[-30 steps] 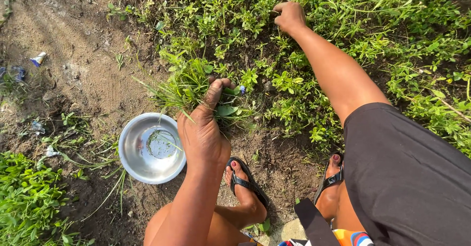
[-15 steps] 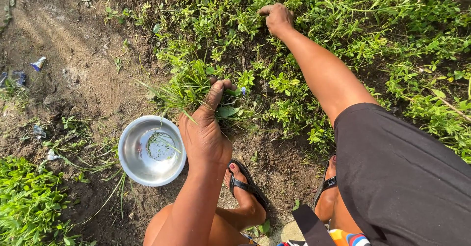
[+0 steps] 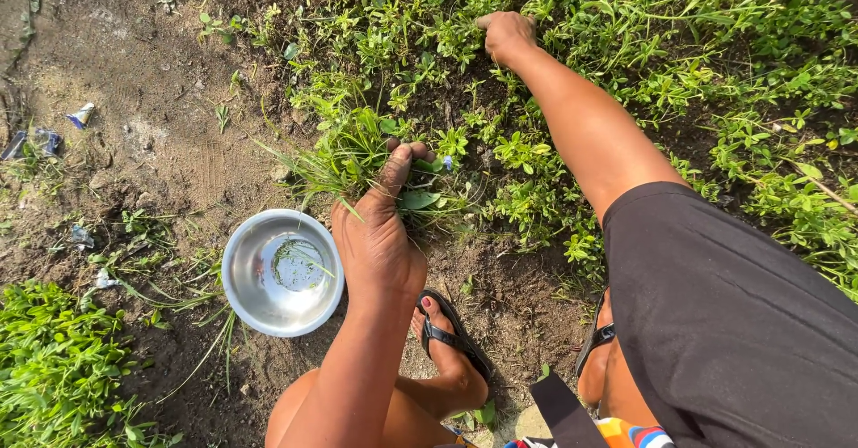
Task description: Picking weeds or small plants from a garden by hand.
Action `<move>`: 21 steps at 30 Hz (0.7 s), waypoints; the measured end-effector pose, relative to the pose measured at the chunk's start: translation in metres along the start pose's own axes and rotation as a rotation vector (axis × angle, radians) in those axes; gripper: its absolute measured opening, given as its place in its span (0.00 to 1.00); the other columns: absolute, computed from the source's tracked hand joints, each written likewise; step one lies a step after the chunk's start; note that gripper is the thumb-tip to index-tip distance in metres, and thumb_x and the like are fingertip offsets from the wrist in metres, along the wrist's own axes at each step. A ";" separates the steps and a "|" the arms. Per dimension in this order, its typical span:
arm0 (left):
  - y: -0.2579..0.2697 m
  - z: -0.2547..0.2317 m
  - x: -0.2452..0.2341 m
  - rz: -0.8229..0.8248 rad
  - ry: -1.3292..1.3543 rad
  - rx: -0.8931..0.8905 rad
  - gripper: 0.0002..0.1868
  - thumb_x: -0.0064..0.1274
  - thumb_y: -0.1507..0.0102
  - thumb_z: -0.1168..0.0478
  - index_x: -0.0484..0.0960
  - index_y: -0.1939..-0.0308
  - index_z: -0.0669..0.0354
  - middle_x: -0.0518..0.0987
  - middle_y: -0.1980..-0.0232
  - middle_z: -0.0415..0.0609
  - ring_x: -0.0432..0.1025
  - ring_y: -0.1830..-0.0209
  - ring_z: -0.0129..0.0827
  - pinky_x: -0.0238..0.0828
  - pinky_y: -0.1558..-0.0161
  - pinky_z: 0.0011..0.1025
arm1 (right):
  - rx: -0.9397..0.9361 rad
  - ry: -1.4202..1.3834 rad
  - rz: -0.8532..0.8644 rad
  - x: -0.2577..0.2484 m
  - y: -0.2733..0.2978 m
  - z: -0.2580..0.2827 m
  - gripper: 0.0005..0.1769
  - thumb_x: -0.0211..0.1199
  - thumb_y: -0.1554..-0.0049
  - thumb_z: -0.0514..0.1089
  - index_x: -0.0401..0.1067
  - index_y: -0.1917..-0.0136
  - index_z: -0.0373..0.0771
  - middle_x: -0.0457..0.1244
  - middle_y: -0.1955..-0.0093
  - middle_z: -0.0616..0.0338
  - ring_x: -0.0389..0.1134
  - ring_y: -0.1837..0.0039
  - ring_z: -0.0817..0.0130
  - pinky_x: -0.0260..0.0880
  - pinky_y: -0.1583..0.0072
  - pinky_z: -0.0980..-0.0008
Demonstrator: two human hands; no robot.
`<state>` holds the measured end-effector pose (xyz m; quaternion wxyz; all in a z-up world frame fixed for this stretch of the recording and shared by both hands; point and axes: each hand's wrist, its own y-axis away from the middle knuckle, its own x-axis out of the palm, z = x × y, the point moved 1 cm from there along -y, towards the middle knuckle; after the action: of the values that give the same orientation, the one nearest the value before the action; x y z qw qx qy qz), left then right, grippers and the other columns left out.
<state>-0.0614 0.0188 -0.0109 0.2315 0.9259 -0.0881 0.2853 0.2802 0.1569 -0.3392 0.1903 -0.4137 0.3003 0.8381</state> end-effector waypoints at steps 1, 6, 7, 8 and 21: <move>-0.001 0.001 -0.001 0.001 0.014 -0.006 0.15 0.59 0.38 0.71 0.76 0.48 0.70 0.83 0.57 0.56 0.79 0.57 0.40 0.78 0.51 0.35 | 0.008 -0.008 0.025 -0.005 0.006 0.003 0.26 0.50 0.34 0.33 0.74 0.34 0.62 0.71 0.42 0.63 0.68 0.41 0.63 0.37 0.20 0.50; 0.001 -0.002 0.001 -0.001 0.017 -0.028 0.15 0.59 0.38 0.70 0.76 0.49 0.70 0.83 0.58 0.56 0.79 0.57 0.40 0.78 0.51 0.35 | -0.160 0.259 0.038 0.020 -0.027 -0.020 0.38 0.53 0.43 0.25 0.75 0.34 0.68 0.70 0.44 0.60 0.68 0.44 0.59 0.46 0.25 0.44; 0.002 -0.003 0.001 0.017 0.022 -0.019 0.14 0.59 0.38 0.70 0.75 0.49 0.69 0.83 0.58 0.56 0.79 0.57 0.40 0.78 0.51 0.36 | -0.195 0.310 0.025 0.029 -0.038 -0.026 0.38 0.51 0.41 0.24 0.76 0.35 0.70 0.71 0.46 0.62 0.69 0.45 0.59 0.47 0.25 0.43; 0.001 -0.003 0.000 0.015 0.021 -0.017 0.14 0.59 0.38 0.70 0.75 0.49 0.69 0.83 0.58 0.56 0.79 0.57 0.40 0.78 0.51 0.36 | -0.198 0.310 0.026 0.034 -0.043 -0.029 0.38 0.51 0.41 0.24 0.76 0.35 0.70 0.71 0.46 0.62 0.69 0.45 0.59 0.47 0.25 0.43; -0.006 0.005 0.000 -0.018 0.018 -0.021 0.12 0.59 0.38 0.71 0.78 0.51 0.70 0.84 0.59 0.55 0.80 0.59 0.38 0.79 0.53 0.35 | -0.248 0.289 0.071 0.037 -0.049 -0.022 0.35 0.47 0.40 0.26 0.77 0.37 0.65 0.70 0.56 0.64 0.63 0.58 0.64 0.55 0.30 0.48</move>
<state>-0.0576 0.0218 -0.0168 0.2445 0.9216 -0.0808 0.2904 0.2995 0.1818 -0.3962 0.0629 -0.5390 0.2332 0.8070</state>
